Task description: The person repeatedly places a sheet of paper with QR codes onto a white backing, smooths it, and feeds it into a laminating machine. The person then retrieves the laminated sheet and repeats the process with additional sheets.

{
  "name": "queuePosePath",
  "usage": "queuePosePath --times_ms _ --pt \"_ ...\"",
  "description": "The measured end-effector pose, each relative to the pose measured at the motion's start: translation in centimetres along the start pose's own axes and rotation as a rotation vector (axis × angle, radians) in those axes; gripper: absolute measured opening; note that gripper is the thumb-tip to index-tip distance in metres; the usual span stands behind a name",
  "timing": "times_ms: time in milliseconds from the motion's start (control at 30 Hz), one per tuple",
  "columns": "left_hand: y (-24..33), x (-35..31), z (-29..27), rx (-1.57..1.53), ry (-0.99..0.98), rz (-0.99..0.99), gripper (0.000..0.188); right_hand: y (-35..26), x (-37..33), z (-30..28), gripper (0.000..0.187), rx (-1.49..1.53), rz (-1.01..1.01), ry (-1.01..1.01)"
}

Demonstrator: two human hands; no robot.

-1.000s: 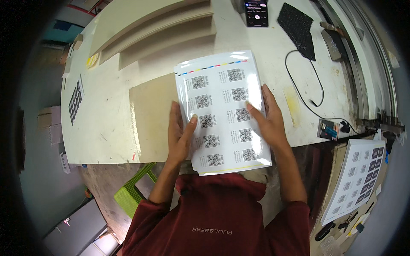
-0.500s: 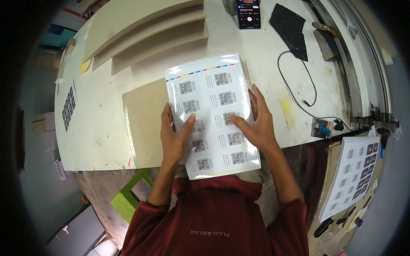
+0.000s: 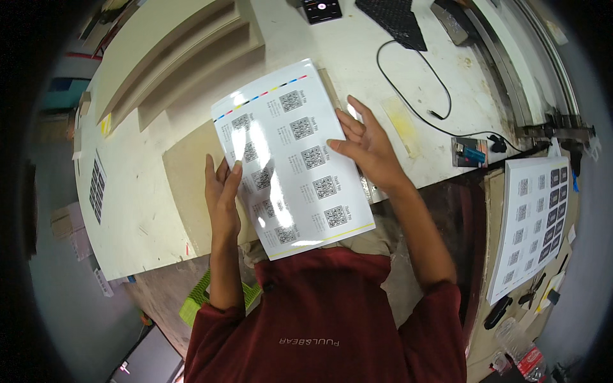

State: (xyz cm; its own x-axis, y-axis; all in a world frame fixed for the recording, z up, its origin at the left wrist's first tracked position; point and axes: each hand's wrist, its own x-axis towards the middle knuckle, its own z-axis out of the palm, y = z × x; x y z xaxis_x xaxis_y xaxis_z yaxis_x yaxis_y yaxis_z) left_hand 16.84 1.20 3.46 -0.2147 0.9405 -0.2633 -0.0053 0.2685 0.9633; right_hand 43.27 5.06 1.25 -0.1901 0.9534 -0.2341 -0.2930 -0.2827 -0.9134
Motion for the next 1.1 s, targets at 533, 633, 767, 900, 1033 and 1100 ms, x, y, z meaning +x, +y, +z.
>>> queuePosePath --times_ms 533,633,767,900,1033,1100 --pt "0.2 13.0 5.2 1.292 -0.205 0.827 0.074 7.7 -18.8 5.8 0.068 -0.349 0.14 0.749" --pt "-0.2 15.0 5.7 1.245 -0.31 0.743 0.073 10.4 -17.8 7.4 0.044 -0.115 0.214 0.609" --pt "0.6 15.0 6.1 1.216 -0.327 0.738 0.07 11.4 -17.2 8.4 0.039 0.278 0.292 0.546" --pt "1.5 15.1 6.3 1.226 -0.313 0.73 0.064 8.9 -15.7 9.7 0.04 0.53 0.355 0.578" --pt "3.0 14.8 7.2 1.233 -0.322 0.654 0.059 8.1 -14.4 10.2 0.039 0.715 0.405 0.617" --pt "3.4 14.9 7.3 1.267 -0.276 0.634 0.057 8.0 -13.9 10.6 0.035 0.771 0.393 0.645"
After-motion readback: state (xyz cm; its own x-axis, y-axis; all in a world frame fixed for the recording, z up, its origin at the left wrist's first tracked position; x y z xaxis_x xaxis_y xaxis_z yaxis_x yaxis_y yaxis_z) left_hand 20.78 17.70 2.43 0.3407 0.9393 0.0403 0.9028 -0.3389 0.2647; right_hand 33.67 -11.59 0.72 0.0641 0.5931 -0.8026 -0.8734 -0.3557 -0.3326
